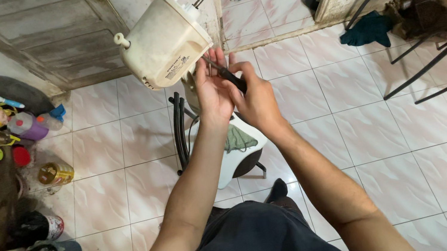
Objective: The person uses a screwdriver to remove multiple screws from the rear housing of a white electric fan. They repeatedly walk to a nearby table to place the removed screws into a green plate, then return to continue unscrewing the fan housing.
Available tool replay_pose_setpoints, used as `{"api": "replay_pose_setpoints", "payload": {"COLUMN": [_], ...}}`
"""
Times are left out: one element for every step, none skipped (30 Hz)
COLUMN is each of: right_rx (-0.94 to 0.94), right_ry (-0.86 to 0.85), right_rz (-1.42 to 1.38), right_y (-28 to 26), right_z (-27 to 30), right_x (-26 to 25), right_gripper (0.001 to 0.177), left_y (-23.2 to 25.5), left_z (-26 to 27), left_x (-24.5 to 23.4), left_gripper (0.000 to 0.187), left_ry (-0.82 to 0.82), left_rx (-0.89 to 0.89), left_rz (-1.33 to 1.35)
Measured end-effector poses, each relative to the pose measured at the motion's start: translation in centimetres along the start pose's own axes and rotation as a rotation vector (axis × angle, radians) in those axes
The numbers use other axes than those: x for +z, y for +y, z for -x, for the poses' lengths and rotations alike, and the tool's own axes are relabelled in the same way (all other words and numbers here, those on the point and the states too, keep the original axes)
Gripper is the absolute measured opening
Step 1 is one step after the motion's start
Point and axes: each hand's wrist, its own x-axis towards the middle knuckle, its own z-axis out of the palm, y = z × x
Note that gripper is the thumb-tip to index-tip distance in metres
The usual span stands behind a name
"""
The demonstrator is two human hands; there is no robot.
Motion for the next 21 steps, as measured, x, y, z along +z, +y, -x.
{"api": "replay_pose_setpoints", "payload": {"right_rx": [0.041,0.082,0.123,0.152,0.180,0.208,0.036,-0.137,-0.310,-0.330,-0.349,-0.368,-0.149,0.069,0.285,0.232,0.179,0.126,0.014,-0.098,-0.210], "right_ry": [-0.012,-0.024,-0.036,-0.050,-0.065,-0.080,-0.010,0.057,0.121,0.118,0.114,0.110,0.051,-0.013,-0.082,-0.051,-0.021,0.009,0.056,0.103,0.148], "right_rz": [-0.017,-0.034,-0.051,0.000,0.051,0.103,0.103,0.104,0.105,0.068,0.029,-0.010,-0.007,-0.004,-0.001,-0.014,-0.026,-0.038,-0.019,0.001,0.020], "right_y": [0.3,0.6,0.9,1.1,1.2,1.2,1.1,0.8,0.5,0.2,-0.1,-0.4,-0.6,-0.7,-0.8,-0.8,-0.8,-0.7,-0.7,-0.7,-0.7], "right_z": [-0.3,-0.6,-0.7,-0.7,-0.7,-0.7,-0.5,-0.1,0.0,0.1,0.2,0.2,0.2,0.1,0.0,0.0,0.1,0.2,0.4,0.7,1.0], "right_x": [0.0,0.0,-0.1,-0.1,-0.2,-0.4,-0.5,-0.5,-0.5,-0.5,-0.4,-0.3,-0.3,-0.2,-0.2,-0.1,-0.1,0.0,0.0,0.1,0.2], "right_gripper": [0.018,0.013,0.018,0.018,0.019,0.021,0.016,0.016,0.021,0.021,0.021,0.021,0.021,0.021,0.022,0.016,0.011,0.009,0.009,0.014,0.019], "left_y": [0.1,0.3,0.3,0.4,0.4,0.5,0.5,0.5,0.6,0.6,0.7,0.7,0.7,0.8,0.8,0.8,0.8,0.8,0.8,0.8,0.8], "left_z": [0.0,0.0,0.1,0.1,0.1,0.1,0.1,0.1,0.1,0.1,0.1,0.1,0.0,-0.1,-0.1,-0.1,-0.1,-0.1,0.0,0.1,0.2], "left_x": [0.1,0.1,0.2,0.2,0.2,0.1,0.1,0.0,-0.1,-0.2,-0.3,-0.3,-0.4,-0.4,-0.4,-0.4,-0.4,-0.3,-0.3,-0.2,-0.2], "left_gripper": [0.031,0.031,0.031,0.030,0.030,0.030,0.030,0.031,0.030,0.030,0.029,0.029,0.029,0.029,0.028,0.026,0.025,0.026,0.027,0.028,0.027], "left_ry": [0.016,0.032,0.008,-0.017,-0.042,-0.034,-0.027,-0.019,-0.021,-0.022,-0.022,-0.022,-0.022,-0.022,-0.044,-0.065,-0.086,-0.058,-0.030,-0.003,-0.039], "left_rx": [-0.012,-0.025,-0.026,-0.028,-0.030,-0.037,-0.044,-0.051,-0.048,-0.045,-0.042,-0.038,-0.034,-0.030,-0.033,-0.035,-0.037,-0.043,-0.048,-0.054,-0.048], "left_rz": [-0.001,-0.003,-0.001,0.002,0.005,-0.005,-0.014,-0.023,-0.024,-0.026,-0.030,-0.039,-0.049,-0.058,-0.058,-0.059,-0.057,-0.063,-0.069,-0.075,-0.069]}}
